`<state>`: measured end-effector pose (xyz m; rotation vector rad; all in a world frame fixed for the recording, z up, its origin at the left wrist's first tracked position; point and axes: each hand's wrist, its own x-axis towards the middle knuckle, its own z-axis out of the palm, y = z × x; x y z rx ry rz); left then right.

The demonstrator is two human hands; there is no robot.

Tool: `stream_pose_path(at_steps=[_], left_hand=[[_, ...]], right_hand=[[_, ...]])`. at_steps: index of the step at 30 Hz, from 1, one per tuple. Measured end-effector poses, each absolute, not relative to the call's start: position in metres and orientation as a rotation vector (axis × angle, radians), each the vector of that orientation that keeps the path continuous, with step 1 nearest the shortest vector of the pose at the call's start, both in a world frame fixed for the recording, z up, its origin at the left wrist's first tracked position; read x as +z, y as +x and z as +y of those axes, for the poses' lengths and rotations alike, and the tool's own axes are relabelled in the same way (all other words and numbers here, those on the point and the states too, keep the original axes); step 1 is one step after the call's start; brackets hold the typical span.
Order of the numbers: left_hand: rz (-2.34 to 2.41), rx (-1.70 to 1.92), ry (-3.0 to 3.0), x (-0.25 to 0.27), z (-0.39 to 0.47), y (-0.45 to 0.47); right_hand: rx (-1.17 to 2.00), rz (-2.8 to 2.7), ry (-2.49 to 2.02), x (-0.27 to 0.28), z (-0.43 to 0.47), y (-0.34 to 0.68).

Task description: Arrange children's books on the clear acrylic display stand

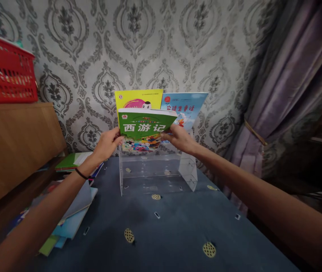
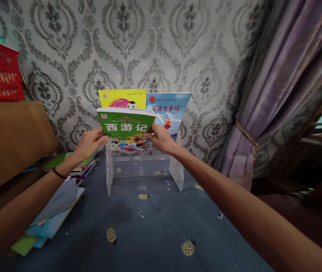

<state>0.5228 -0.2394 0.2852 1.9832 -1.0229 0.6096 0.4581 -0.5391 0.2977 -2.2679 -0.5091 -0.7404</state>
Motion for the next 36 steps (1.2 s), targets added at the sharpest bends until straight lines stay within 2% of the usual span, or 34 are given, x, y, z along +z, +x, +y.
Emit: stream_pose_path(at_steps=[20,36], left_hand=[[-0.876,0.518,2.035,0.266,-0.237,0.543],[-0.822,0.528,2.108,0.255,-0.242,0.548]], right_hand=[[-0.763,-0.454,-2.142,0.284,-0.518,0.477],[-0.967,-0.34,-2.216,0.262,-0.514,0.485]])
